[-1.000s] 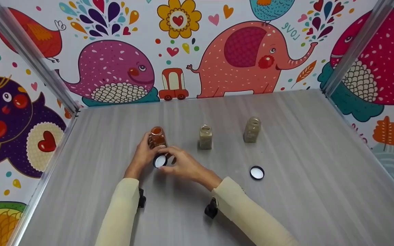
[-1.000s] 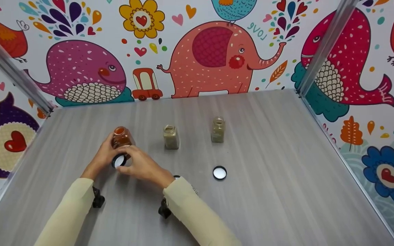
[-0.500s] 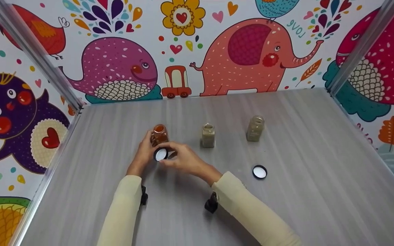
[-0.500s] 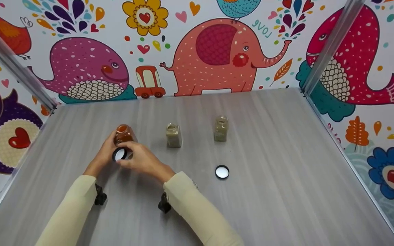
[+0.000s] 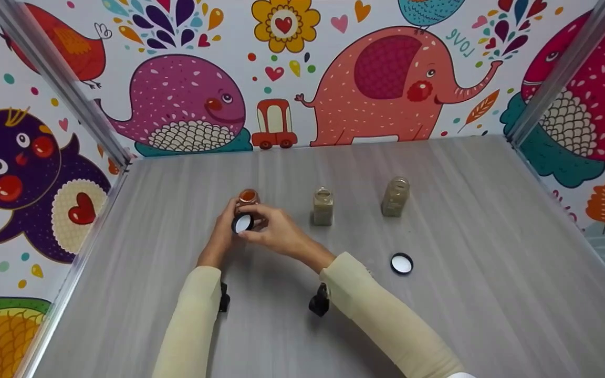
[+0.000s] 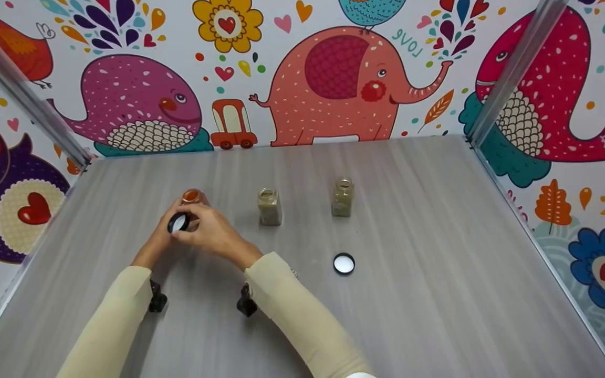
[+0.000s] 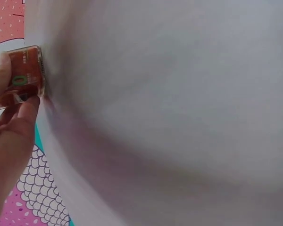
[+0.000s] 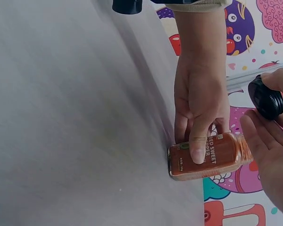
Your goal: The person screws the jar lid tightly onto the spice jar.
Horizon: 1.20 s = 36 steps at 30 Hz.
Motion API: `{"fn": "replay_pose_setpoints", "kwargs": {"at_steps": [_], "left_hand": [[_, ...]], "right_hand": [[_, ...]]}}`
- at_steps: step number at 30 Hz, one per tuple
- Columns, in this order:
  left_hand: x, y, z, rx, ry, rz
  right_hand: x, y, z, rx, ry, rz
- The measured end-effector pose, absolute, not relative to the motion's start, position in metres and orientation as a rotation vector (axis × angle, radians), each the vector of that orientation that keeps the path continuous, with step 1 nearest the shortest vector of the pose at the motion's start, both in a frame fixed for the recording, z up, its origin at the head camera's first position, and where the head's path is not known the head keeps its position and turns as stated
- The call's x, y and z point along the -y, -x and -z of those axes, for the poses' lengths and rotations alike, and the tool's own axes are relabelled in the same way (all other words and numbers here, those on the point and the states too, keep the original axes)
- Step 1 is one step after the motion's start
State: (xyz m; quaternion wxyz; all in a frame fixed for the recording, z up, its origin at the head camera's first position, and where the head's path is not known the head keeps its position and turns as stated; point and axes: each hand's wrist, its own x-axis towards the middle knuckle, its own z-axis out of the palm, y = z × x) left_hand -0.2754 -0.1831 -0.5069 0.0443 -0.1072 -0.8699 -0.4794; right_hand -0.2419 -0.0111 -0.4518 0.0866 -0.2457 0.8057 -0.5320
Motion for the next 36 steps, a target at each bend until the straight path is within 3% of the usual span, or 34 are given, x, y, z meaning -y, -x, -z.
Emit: {"fn": "replay_pose_setpoints", "kwargs": {"at_steps": [36], "left_hand": [[0.179, 0.281, 0.51, 2.819, 0.195, 1.415]], "right_hand": [[0.012, 0.27, 0.438, -2.589, 0.707, 1.495]]}}
